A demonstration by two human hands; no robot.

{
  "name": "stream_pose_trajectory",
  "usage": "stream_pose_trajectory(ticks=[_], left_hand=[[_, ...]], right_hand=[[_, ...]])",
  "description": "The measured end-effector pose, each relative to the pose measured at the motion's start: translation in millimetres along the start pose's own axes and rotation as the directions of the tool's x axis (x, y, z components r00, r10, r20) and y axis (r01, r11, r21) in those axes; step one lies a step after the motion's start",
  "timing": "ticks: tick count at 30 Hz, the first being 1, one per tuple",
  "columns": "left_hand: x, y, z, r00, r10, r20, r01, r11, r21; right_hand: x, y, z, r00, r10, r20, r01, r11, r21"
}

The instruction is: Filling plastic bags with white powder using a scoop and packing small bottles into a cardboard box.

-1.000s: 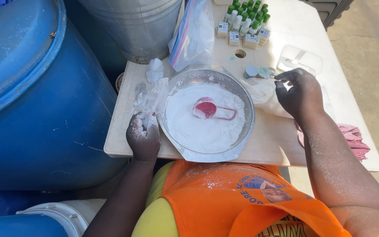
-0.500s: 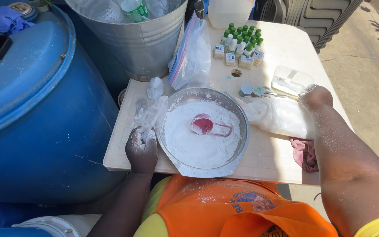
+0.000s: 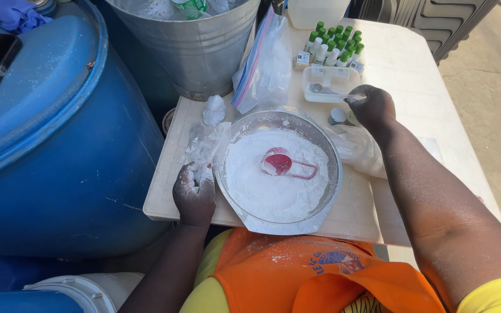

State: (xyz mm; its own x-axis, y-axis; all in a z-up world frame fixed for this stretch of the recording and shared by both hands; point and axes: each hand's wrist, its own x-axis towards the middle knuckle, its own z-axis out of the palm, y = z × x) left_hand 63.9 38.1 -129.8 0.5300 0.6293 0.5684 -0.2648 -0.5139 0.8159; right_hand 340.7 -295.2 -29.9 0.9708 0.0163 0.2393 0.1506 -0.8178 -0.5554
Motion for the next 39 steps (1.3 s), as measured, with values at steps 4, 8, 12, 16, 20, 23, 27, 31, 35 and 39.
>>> stream_pose_trajectory(ticks=[4, 8, 12, 16, 20, 23, 27, 31, 35, 39], left_hand=[[-1, -6, 0, 0.997, -0.080, -0.003, 0.078, 0.985, -0.154], [-4, -16, 3, 0.994, -0.112, 0.009, 0.112, 0.985, -0.133], [-1, -9, 0, 1.000, 0.002, -0.013, -0.001, 1.000, 0.019], [0, -8, 3, 0.995, 0.098, 0.011, -0.099, 0.990, 0.099], [-2, -10, 2, 0.994, 0.112, 0.015, -0.113, 0.987, 0.114], [-2, -7, 2, 0.996, 0.086, 0.008, -0.087, 0.991, 0.104], [-1, -11, 2, 0.995, 0.103, 0.009, -0.103, 0.990, 0.095], [-1, -11, 3, 0.992, 0.128, 0.005, -0.128, 0.987, 0.094], [-1, -3, 4, 0.997, 0.079, -0.016, -0.077, 0.995, 0.070], [0, -3, 4, 0.998, 0.043, -0.038, -0.040, 0.996, 0.074]], right_hand=[[-6, -23, 14, 0.988, -0.038, 0.152, 0.038, 0.999, 0.009], [18, 20, 7, 0.977, -0.064, 0.202, 0.035, 0.989, 0.144], [56, 91, -11, 0.968, 0.103, 0.228, -0.072, 0.987, -0.141], [29, 91, -32, 0.885, 0.345, 0.313, -0.133, 0.831, -0.540], [0, 59, -27, 0.916, 0.318, 0.243, -0.124, 0.802, -0.585], [-19, 50, -39, 0.906, 0.311, 0.287, -0.161, 0.880, -0.446], [-30, 90, -63, 0.956, 0.270, 0.111, -0.223, 0.921, -0.320], [-47, 100, -76, 0.854, 0.465, 0.234, -0.322, 0.825, -0.464], [-43, 119, -63, 0.918, 0.295, 0.264, -0.162, 0.887, -0.432], [-56, 92, -55, 0.924, 0.233, 0.304, -0.100, 0.913, -0.395]])
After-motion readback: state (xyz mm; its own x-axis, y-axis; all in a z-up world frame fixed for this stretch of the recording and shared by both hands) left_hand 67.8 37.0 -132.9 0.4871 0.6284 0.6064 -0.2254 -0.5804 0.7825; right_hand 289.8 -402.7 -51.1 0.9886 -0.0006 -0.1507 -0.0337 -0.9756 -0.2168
